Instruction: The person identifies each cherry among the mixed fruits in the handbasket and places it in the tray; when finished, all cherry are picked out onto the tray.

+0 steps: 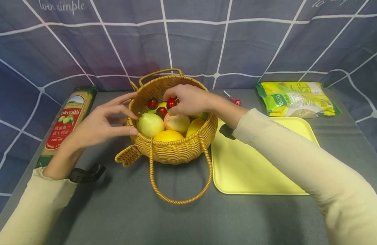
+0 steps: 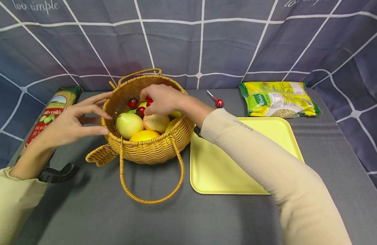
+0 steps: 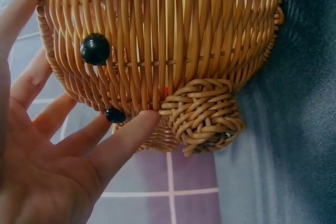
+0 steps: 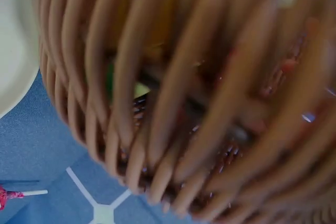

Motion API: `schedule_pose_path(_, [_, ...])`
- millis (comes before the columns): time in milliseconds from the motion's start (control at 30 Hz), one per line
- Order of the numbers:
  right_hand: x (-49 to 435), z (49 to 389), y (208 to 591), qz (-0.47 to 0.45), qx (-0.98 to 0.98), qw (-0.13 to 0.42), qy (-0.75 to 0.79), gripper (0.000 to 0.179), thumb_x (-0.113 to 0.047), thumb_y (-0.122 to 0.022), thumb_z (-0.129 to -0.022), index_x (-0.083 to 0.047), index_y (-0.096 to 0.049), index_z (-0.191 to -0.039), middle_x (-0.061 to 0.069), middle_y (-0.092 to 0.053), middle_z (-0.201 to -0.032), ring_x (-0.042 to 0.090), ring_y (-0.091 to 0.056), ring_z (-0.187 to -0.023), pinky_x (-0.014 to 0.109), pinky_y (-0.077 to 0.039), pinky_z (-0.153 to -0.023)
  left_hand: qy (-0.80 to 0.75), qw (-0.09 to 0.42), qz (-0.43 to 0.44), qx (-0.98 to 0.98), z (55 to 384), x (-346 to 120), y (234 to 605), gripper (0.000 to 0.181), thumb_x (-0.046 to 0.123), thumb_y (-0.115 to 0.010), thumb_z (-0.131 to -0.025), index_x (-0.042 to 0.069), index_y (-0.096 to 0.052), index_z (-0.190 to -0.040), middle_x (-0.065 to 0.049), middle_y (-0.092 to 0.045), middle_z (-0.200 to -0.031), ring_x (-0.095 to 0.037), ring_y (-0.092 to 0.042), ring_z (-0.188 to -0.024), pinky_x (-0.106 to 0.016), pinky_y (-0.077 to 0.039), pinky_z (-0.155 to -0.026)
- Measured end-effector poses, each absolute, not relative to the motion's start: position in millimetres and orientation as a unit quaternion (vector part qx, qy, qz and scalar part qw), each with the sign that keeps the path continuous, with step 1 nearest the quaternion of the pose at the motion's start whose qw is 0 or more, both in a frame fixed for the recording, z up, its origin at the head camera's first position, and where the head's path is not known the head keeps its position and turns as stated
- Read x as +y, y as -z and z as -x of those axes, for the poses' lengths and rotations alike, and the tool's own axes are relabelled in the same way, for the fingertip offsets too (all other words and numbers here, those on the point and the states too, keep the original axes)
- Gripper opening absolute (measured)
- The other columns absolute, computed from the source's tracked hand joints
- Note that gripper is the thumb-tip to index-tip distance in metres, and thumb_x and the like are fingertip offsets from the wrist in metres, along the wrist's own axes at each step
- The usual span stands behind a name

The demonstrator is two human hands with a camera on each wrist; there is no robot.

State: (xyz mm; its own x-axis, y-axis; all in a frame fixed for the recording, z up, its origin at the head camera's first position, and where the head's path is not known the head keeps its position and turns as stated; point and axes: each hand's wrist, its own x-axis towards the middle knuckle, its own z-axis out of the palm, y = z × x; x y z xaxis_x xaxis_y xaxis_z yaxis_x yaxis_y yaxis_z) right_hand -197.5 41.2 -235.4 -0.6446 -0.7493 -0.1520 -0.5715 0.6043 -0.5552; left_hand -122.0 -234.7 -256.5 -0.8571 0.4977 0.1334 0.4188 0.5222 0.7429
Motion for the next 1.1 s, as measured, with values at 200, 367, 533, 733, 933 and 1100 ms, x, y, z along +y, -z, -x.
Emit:
schedule_pose_path(200, [34.7, 200.8, 241.4, 0.371, 0.88, 0.225, 0.195, 0.05, -0.027, -0.067, -0.093, -0.008, -0.054, -0.138, 0.006, -0.056, -0.137, 0.022, -0.048, -0.125, 0.034, -0.036, -0.105, -0.407, 0.047, -0.258, 0.875, 121.0, -235.0, 257.5, 0.022, 0.005, -0.082, -0.08, 0.005, -0.071, -0.099, 0.003, -0.035, -0.156, -0.026, -0.046, -0.128, -0.015, -0.046, -0.09])
schedule_pose_path(367, [31.9, 202.8, 243.6, 0.358, 0.877, 0.258, 0.191, 0.05, -0.024, -0.063, -0.095, -0.007, -0.052, -0.14, 0.009, -0.052, -0.14, 0.022, -0.044, -0.129, 0.033, -0.033, -0.108, -0.411, 0.046, -0.253, 0.875, 120.2, -235.2, 258.2, 0.022, 0.006, -0.082, -0.08, 0.005, -0.071, -0.099, 0.003, -0.035, -0.156, -0.024, -0.05, -0.121, -0.015, -0.046, -0.089])
schedule_pose_path(533, [30.0, 204.3, 246.9, 0.354, 0.875, 0.274, 0.186, 0.052, -0.024, -0.059, -0.097, -0.008, -0.047, -0.145, 0.008, -0.047, -0.146, 0.021, -0.038, -0.136, 0.031, -0.029, -0.111, -0.415, 0.048, -0.26, 0.871, 120.6, -235.6, 258.4, 0.023, 0.005, -0.082, -0.081, 0.005, -0.07, -0.1, 0.001, -0.034, -0.157, -0.019, -0.049, -0.116, -0.016, -0.045, -0.087])
schedule_pose_path(733, [30.5, 203.4, 249.6, 0.353, 0.884, 0.239, 0.193, 0.047, -0.024, -0.063, -0.095, -0.009, -0.054, -0.139, 0.007, -0.054, -0.138, 0.022, -0.045, -0.127, 0.033, -0.035, -0.106, -0.417, 0.05, -0.26, 0.87, 120.0, -234.5, 258.4, 0.022, 0.006, -0.081, -0.081, 0.005, -0.07, -0.1, 0.001, -0.034, -0.157, -0.02, -0.049, -0.114, -0.017, -0.045, -0.086])
schedule_pose_path(933, [34.4, 202.1, 248.7, 0.367, 0.88, 0.157, 0.255, 0.033, -0.009, -0.066, -0.087, -0.007, -0.065, -0.12, 0.005, -0.064, -0.11, 0.022, -0.052, -0.097, 0.033, -0.042, -0.085, -0.419, 0.058, -0.258, 0.868, 122.1, -232.0, 259.2, 0.021, 0.007, -0.081, -0.082, 0.004, -0.068, -0.1, 0.004, -0.033, -0.157, -0.023, -0.044, -0.13, -0.016, -0.045, -0.092])
schedule_pose_path(1100, [32.2, 199.7, 248.0, 0.38, 0.87, 0.102, 0.296, 0.023, -0.001, -0.062, -0.089, -0.005, -0.065, -0.112, 0.004, -0.063, -0.102, 0.02, -0.051, -0.089, 0.03, -0.041, -0.08, -0.418, 0.057, -0.252, 0.871, 120.1, -233.9, 258.4, 0.021, 0.007, -0.081, -0.082, 0.004, -0.068, -0.099, 0.005, -0.033, -0.157, -0.025, -0.041, -0.134, -0.016, -0.045, -0.092])
